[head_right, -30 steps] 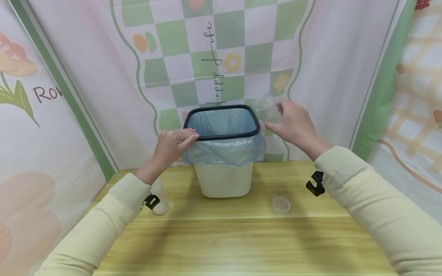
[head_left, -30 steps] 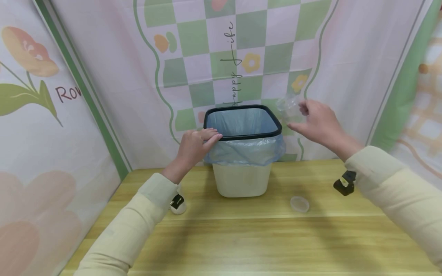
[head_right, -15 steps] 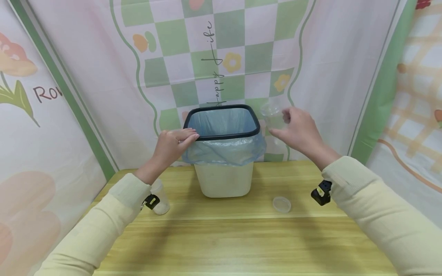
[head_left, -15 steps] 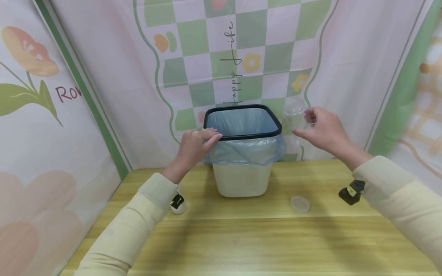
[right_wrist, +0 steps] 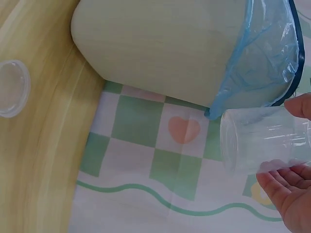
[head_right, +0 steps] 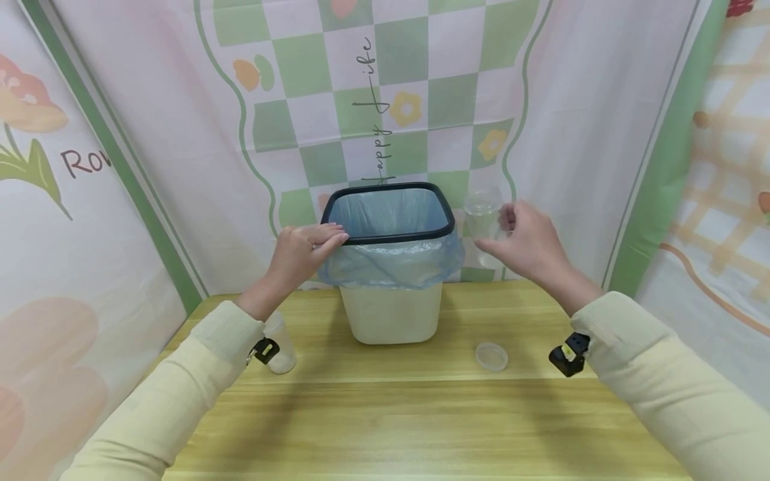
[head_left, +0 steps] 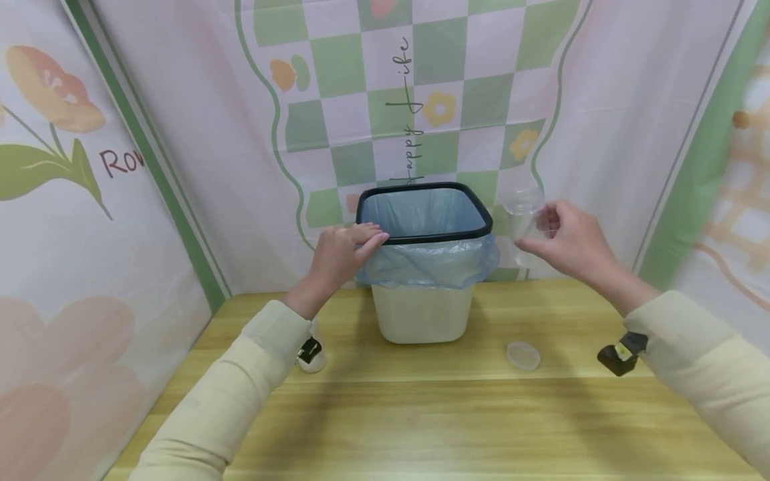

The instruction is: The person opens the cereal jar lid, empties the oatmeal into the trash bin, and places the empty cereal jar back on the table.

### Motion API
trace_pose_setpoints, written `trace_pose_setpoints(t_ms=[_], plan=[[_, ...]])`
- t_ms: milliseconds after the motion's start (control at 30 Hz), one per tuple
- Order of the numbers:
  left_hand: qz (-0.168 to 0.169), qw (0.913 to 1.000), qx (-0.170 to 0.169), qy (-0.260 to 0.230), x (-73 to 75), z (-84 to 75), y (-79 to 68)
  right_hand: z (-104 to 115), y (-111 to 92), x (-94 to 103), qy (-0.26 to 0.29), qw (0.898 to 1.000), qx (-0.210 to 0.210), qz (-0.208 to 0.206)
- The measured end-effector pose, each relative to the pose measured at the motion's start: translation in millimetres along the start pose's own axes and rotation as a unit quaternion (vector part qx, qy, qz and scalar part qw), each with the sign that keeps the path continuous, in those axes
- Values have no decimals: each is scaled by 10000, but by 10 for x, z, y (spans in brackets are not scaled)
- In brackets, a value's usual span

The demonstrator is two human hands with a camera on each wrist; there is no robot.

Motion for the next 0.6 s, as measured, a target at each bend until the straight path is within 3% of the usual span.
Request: trace_pose_setpoints(t_ms=[600], plan=[[-69, 9999, -39, 73, 25, -18, 3, -224, -225, -97, 337, 9993, -179, 48]])
Point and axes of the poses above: each hand's wrist, its own y-axis towards the middle knuckle, its own x-axis out of the back of the hand, z = x × y, the point moved 10 cm from there along y, towards the middle knuckle, and after that the axes turned 15 degrees about y, right-handed, at the moved point
